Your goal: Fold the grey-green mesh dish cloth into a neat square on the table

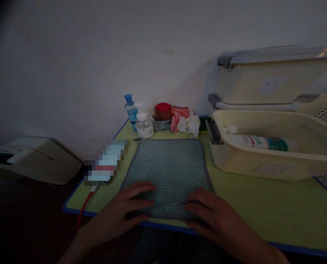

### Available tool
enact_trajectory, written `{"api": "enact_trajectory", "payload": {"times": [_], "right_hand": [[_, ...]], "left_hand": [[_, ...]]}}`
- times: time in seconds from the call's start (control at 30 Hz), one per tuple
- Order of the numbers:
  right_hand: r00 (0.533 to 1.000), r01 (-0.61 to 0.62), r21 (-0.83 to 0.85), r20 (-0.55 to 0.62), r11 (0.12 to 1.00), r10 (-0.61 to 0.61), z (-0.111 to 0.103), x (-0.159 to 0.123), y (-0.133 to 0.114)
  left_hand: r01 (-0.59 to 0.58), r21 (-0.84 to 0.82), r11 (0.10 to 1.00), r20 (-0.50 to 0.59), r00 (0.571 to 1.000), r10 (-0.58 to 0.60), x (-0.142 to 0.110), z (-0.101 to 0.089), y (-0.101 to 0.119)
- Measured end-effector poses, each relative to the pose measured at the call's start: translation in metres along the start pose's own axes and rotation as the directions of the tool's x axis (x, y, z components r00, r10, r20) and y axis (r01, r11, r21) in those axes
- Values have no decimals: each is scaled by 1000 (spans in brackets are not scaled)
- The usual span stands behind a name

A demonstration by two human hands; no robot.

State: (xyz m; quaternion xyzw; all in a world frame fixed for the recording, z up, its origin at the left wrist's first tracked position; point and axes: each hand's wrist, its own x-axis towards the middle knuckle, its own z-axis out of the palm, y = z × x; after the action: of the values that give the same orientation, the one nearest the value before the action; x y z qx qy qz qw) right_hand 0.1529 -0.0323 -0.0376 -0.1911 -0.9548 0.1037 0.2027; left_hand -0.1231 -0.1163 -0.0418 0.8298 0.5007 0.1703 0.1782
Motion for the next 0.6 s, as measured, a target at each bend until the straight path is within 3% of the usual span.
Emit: {"api": "enact_trajectory", "payload": {"times": [0.23, 0.47, 0.6], "right_hand": [[996, 45, -133, -70, 990, -54, -8, 1, -7], [999, 28, -96, -37, 995, -32, -14, -7, -4], [996, 35, -120, -79, 992, -45, -11, -12, -1]], "left_hand": [[13, -40, 999, -21, 1000, -13, 1, 0, 1], [36, -66, 997, -14, 999, -37, 3, 2, -1], [40, -74, 996, -32, 999, -43, 3, 4, -2]]}}
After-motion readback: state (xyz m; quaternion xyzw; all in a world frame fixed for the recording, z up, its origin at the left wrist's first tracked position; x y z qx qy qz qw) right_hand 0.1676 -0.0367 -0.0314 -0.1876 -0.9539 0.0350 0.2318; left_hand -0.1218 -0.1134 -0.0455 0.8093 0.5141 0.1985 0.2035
